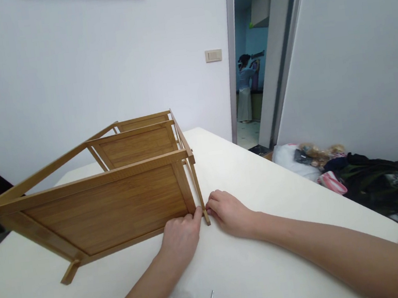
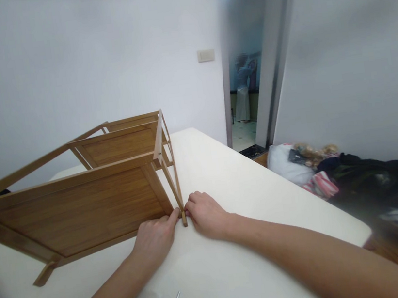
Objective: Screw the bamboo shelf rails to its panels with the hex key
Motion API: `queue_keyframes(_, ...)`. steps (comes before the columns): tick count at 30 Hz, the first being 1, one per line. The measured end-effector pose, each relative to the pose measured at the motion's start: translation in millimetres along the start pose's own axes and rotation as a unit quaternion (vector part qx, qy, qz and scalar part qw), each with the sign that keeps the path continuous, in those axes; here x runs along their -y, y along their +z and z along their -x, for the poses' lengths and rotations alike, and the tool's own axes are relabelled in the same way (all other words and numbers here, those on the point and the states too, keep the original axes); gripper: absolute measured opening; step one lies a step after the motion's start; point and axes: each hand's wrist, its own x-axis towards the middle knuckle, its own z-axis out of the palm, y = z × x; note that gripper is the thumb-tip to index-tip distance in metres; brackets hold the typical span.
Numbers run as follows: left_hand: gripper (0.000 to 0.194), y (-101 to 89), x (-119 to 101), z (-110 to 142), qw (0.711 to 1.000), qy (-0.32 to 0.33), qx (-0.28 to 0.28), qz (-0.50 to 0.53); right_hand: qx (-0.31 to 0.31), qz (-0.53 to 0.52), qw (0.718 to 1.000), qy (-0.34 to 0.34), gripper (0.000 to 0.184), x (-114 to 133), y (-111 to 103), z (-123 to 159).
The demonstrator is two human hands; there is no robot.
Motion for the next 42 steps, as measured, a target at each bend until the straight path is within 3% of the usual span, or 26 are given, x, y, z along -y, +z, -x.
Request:
queue_keyframes(13,0.038,-1.6,0.2,0.1,1.000,0.007,-0.002,-0.005,0.000,-0.008,1.000,0.012,0.014,-1.2,0.1,-0.3)
queue_keyframes(23,0.040,-0.6,1.4,0.0,1.000,0.019,-0.008,-0.017,-0.004,0.002,1.000,0.024,0.020,1.7,-0.6,0.1)
queue_keyframes(29,0.038,-0.6,1.9,-0.1,0.999,0.033,-0.017,-0.022,-0.019,-0.033,0.998,0.043,0.012,-4.8,1.9,-0.3)
queue_keyframes(42,0.040,-1.2,0.9,-0.5,0.999,0.042,-0.019,-0.020,0.003,-0.008,1.000,0.009,0.014,-1.4,-0.5,-1.4)
